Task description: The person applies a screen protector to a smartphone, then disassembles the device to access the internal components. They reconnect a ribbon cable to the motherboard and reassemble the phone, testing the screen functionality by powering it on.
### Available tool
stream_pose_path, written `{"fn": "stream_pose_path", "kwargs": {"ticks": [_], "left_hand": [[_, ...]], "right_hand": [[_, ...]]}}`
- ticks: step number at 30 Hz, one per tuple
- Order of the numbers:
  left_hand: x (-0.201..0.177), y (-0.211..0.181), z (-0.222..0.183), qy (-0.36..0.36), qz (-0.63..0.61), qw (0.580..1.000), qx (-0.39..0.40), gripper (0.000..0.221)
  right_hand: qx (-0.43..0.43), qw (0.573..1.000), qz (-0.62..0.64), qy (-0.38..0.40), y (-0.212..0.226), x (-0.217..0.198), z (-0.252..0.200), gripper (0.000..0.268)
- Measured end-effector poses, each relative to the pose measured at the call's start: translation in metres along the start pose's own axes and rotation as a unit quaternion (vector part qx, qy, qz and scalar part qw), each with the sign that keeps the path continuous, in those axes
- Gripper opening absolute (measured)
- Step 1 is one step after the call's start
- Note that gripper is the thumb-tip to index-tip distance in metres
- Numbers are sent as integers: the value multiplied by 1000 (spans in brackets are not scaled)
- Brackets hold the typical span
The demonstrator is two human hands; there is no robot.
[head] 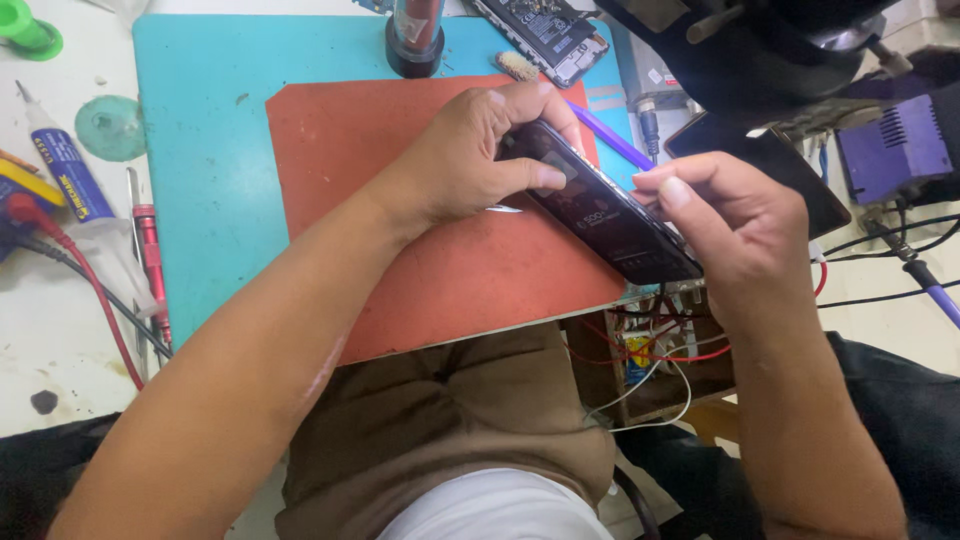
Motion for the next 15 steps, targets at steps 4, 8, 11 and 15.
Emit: {"fn": "stream_pose_path", "kwargs": {"ticks": [4, 8, 11, 15], "left_hand": [[0, -1, 0, 3, -8, 1000, 7, 24], [-1, -1, 0, -8, 27, 1000, -4, 25], [-1, 1, 0, -14, 66, 998, -4, 27], [1, 0, 0, -16, 58, 997, 40, 29]], "right_hand": [[47, 998, 0, 36, 1, 6, 12, 10], [4, 999, 8, 40, 10, 18, 12, 13], [-64, 992, -101, 46, 18, 25, 9, 24], [-87, 934, -345, 21, 23, 26, 7, 22]]}}
Point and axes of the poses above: each hand's wrist, its own z-axis towards the middle knuckle, its own x-axis out of the palm, y = z × x, the point moved 3 cm from there along z, towards the middle knuckle, and after that the axes turned 3 degrees about x, right-handed, at the moved point
